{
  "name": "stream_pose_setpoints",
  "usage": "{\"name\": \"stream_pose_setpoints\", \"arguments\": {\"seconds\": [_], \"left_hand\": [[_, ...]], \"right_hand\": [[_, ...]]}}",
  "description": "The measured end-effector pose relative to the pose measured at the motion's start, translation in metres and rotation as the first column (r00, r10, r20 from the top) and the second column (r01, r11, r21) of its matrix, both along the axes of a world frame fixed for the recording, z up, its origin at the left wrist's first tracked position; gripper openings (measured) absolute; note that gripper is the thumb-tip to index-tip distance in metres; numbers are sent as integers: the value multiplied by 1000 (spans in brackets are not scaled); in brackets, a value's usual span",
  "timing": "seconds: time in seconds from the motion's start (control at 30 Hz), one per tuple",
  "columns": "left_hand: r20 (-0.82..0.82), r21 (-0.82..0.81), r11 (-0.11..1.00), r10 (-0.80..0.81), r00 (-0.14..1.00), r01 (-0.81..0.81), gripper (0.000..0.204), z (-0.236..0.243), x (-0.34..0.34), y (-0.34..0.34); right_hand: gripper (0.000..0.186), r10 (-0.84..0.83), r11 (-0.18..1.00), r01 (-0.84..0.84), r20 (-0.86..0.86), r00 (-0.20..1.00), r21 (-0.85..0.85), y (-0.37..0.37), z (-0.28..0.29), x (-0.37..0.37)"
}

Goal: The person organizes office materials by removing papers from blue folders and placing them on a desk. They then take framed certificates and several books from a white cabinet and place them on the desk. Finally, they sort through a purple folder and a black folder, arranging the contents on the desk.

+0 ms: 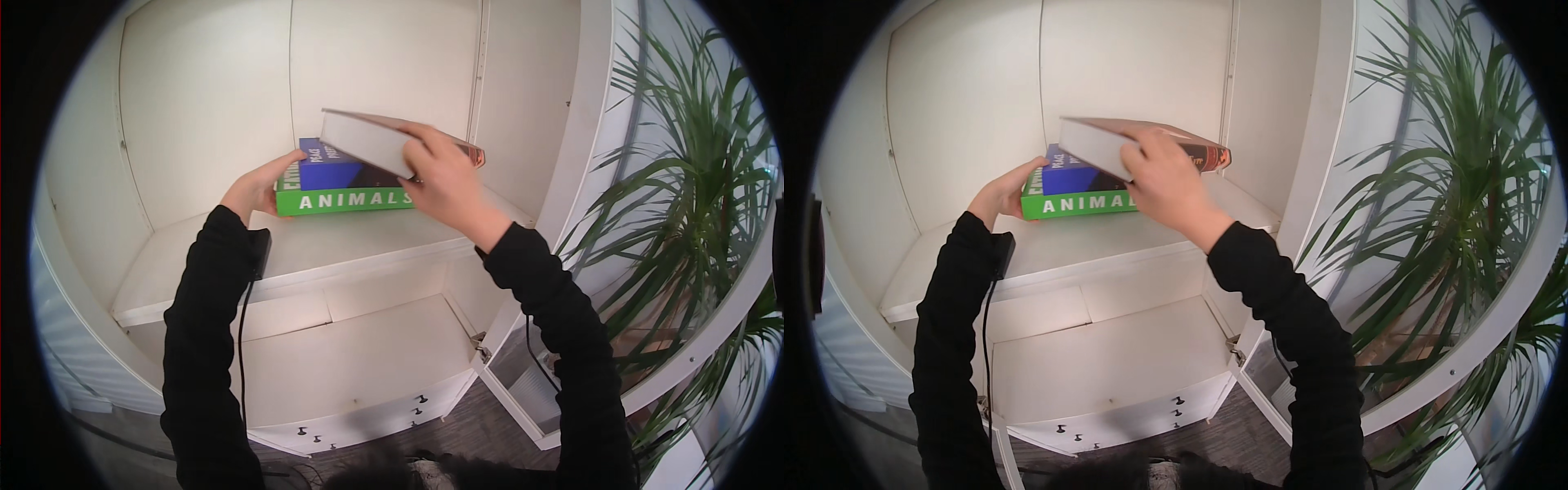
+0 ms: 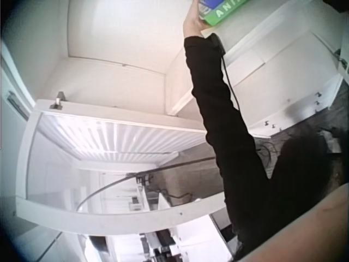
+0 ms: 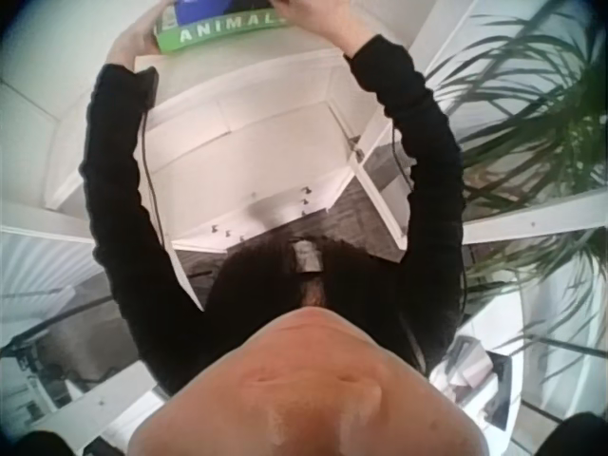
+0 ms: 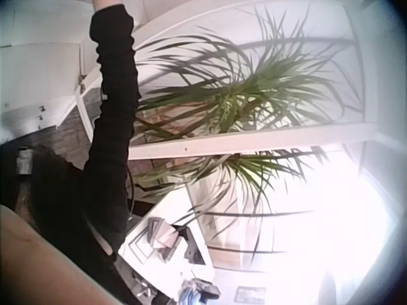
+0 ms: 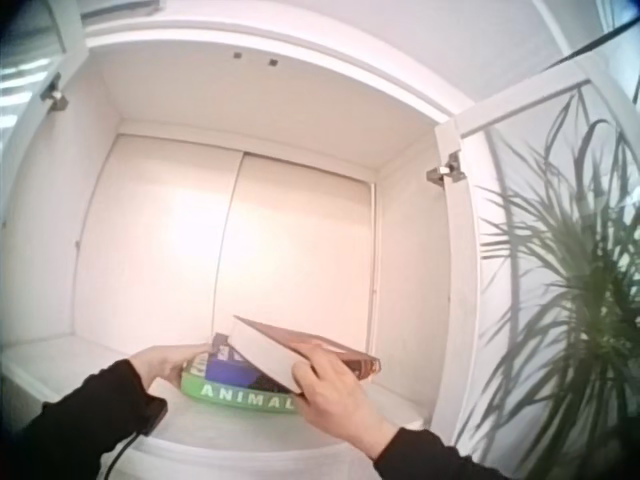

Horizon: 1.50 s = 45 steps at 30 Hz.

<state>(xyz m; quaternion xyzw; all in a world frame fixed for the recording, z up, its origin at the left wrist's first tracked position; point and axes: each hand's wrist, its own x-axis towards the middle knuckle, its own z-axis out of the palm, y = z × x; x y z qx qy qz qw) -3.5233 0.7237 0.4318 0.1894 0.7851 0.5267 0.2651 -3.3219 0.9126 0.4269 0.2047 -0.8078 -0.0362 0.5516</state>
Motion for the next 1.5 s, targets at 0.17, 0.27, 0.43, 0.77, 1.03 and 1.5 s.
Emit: {"name": "stream_pose_setpoints", "arguments": {"seconds": [0.17,0.27,0.43,0.77,1.03,1.5], "left_hand": [[16,-43,999,4,1000,-3,64,-6,-10,-26],[38,-51,998,50,998,-48,67,-7,-15,-48],[0,-104,994,30,1000,-30,72,-9,-6,-50],[56,-136,990,-14,998,21,69,-7,1,-52],[89,13,997,70,994,-71,63,-6,1,-66],[-57,390,921,23,998,1,57,-20,24,-74]], "right_hand": [[28,4,970,-23,-77,997,-244,21,17,32],[31,25,955,-85,-210,977,-283,42,29,30],[33,15,909,-102,-214,977,-404,51,32,33],[32,15,818,-126,-197,980,-561,62,31,20],[29,213,648,-337,-262,941,-683,74,33,15],[30,259,570,-371,-268,928,-734,79,21,40]]}}
